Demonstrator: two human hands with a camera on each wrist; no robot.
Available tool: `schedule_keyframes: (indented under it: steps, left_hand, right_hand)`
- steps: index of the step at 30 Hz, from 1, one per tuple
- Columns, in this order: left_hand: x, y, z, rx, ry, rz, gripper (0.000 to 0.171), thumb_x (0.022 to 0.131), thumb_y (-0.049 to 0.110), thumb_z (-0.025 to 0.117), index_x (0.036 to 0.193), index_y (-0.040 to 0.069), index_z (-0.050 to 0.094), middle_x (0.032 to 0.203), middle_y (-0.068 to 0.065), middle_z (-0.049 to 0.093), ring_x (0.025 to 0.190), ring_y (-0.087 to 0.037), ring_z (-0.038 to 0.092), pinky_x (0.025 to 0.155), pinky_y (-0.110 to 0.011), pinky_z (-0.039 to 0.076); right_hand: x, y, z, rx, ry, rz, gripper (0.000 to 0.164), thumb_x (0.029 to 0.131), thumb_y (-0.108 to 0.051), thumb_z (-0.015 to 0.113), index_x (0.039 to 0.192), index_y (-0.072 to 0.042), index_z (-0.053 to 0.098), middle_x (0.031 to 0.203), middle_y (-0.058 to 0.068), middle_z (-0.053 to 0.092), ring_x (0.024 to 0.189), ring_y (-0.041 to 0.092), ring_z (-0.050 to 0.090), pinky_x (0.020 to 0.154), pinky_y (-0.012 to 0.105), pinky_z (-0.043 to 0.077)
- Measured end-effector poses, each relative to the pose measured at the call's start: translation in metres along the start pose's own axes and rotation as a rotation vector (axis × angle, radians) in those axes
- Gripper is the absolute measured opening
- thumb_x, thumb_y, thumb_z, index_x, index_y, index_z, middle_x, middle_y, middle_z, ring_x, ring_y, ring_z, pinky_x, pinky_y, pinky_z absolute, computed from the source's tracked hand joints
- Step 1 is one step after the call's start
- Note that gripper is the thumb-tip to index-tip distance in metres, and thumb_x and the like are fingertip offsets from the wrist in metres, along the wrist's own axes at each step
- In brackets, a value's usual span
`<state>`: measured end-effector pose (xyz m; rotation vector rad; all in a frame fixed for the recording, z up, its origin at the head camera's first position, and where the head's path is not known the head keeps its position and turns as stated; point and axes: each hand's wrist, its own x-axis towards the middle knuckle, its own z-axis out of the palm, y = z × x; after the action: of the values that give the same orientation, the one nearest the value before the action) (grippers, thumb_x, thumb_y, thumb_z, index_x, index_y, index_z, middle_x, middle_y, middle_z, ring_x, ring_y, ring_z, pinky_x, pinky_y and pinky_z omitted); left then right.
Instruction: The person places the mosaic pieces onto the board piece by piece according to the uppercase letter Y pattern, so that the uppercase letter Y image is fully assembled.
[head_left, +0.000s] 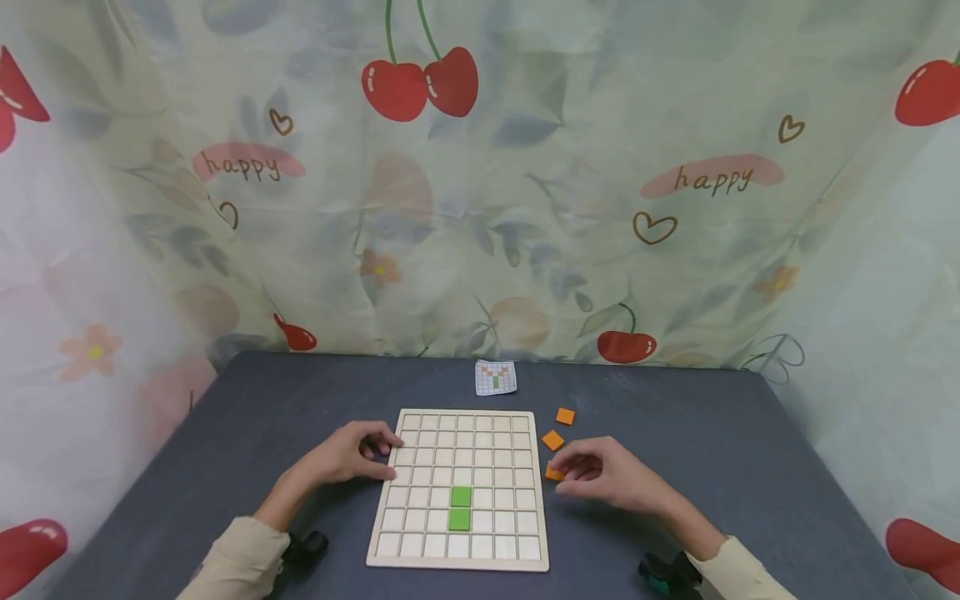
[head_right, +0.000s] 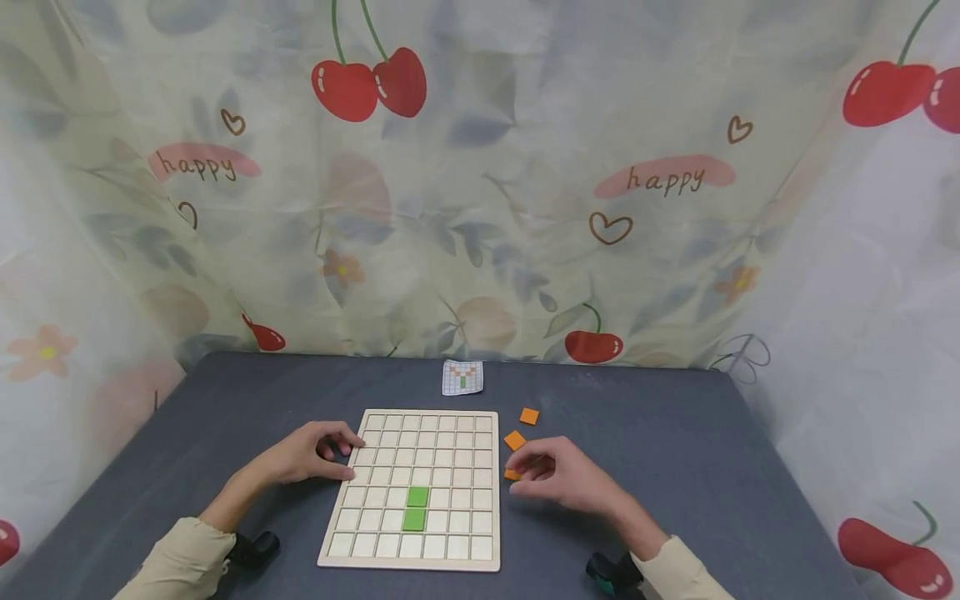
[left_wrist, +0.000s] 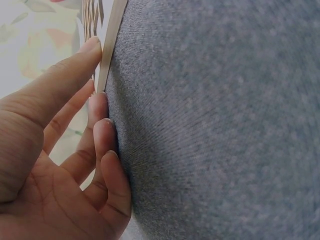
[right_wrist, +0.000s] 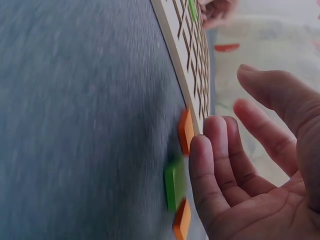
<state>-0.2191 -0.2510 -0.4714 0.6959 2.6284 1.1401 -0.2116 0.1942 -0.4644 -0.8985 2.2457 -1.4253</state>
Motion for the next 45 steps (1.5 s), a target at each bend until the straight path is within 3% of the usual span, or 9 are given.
schedule_keyframes:
  steps: [11, 17, 30, 45]
  left_hand:
    - [0.0, 0.0, 0.0, 0.004, 0.003, 0.005, 0.033, 0.083, 0.015, 0.087, 0.112, 0.006, 0.073, 0.093, -0.003, 0.061, 0.08, -0.019, 0.054, 0.072, -0.03, 0.046]
    - [0.001, 0.0, 0.0, 0.008, 0.005, 0.007, 0.033, 0.083, 0.015, 0.087, 0.112, 0.007, 0.073, 0.093, -0.002, 0.061, 0.08, -0.019, 0.054, 0.072, -0.03, 0.046]
    - [0.0, 0.002, 0.0, 0.001, 0.003, -0.004, 0.033, 0.083, 0.015, 0.087, 0.113, 0.007, 0.073, 0.093, -0.002, 0.06, 0.079, -0.019, 0.053, 0.071, -0.03, 0.044]
    - [0.0, 0.002, 0.001, -0.004, 0.005, 0.014, 0.029, 0.086, 0.014, 0.084, 0.111, 0.005, 0.073, 0.092, -0.002, 0.061, 0.078, -0.018, 0.053, 0.07, -0.029, 0.045]
  right_hand:
    - [-0.021, 0.011, -0.028, -0.029, 0.026, 0.021, 0.031, 0.091, -0.011, 0.079, 0.116, 0.004, 0.069, 0.113, 0.019, 0.067, 0.094, 0.03, 0.067, 0.079, 0.034, 0.056]
    - [-0.026, 0.018, -0.033, -0.062, 0.017, 0.025, 0.037, 0.088, -0.013, 0.083, 0.118, 0.003, 0.069, 0.108, 0.015, 0.067, 0.088, 0.03, 0.064, 0.074, 0.032, 0.055]
    - [-0.024, 0.028, -0.031, -0.182, 0.036, 0.034, 0.035, 0.084, -0.021, 0.086, 0.113, -0.005, 0.074, 0.083, 0.006, 0.063, 0.063, 0.01, 0.052, 0.058, 0.026, 0.045]
    - [-0.019, 0.027, -0.03, -0.163, 0.037, 0.07, 0.034, 0.083, -0.018, 0.087, 0.111, -0.004, 0.075, 0.078, 0.001, 0.061, 0.061, 0.01, 0.05, 0.057, 0.025, 0.044]
